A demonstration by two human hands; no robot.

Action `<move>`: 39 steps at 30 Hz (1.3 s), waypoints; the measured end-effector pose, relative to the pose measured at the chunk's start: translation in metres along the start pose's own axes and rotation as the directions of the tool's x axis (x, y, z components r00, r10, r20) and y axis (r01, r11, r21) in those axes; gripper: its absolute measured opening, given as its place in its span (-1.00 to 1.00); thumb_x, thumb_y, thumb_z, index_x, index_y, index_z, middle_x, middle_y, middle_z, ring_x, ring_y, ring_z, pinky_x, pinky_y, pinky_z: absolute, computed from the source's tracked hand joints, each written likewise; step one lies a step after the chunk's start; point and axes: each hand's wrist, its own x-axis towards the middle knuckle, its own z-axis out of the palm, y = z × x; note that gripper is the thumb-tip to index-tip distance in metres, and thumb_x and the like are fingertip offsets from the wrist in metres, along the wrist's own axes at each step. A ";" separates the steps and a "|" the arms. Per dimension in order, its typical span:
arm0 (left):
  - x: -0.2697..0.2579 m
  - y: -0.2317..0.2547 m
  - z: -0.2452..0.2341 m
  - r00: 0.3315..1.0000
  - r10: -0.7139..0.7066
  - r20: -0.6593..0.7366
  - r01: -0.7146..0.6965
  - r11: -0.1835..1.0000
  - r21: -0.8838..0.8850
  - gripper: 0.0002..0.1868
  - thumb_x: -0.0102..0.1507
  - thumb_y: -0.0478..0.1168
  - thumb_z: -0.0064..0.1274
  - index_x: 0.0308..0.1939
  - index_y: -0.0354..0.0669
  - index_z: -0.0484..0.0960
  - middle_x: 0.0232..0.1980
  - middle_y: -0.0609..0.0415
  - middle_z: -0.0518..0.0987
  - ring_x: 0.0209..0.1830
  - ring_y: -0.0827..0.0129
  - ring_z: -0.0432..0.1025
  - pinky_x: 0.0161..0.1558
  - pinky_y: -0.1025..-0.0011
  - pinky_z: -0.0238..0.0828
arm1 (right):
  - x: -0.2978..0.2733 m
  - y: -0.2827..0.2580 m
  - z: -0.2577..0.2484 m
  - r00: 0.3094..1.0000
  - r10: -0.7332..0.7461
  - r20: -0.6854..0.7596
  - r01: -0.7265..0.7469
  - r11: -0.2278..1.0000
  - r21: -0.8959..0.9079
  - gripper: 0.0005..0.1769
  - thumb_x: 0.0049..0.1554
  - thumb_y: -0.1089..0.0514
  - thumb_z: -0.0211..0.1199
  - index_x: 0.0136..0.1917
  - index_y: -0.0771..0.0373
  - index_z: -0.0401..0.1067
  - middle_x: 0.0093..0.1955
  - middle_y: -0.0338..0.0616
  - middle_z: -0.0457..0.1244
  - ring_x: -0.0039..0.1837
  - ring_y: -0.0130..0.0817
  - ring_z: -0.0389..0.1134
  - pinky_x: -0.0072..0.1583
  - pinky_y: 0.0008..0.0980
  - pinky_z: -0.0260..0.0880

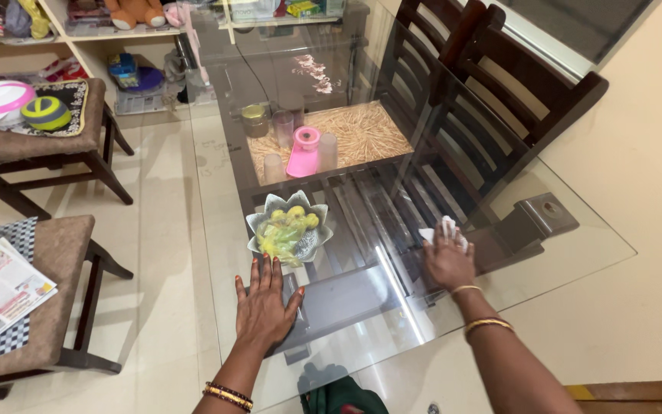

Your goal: The person cleans a glass dining table by wiping the glass tabletop with a cloth.

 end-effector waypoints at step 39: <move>0.104 0.075 0.019 0.955 -0.297 -0.020 0.297 0.955 -0.011 0.05 0.28 0.44 -0.26 0.62 -0.08 -0.23 0.68 -0.22 -0.39 0.62 -0.31 -0.62 0.45 -0.32 -0.61 | 0.081 0.085 -0.030 0.970 -0.213 0.120 0.230 0.962 -0.145 -0.20 0.27 -0.36 -0.27 0.68 -0.17 -0.29 0.74 -0.42 -0.35 0.72 -0.26 -0.37 0.57 0.24 -0.43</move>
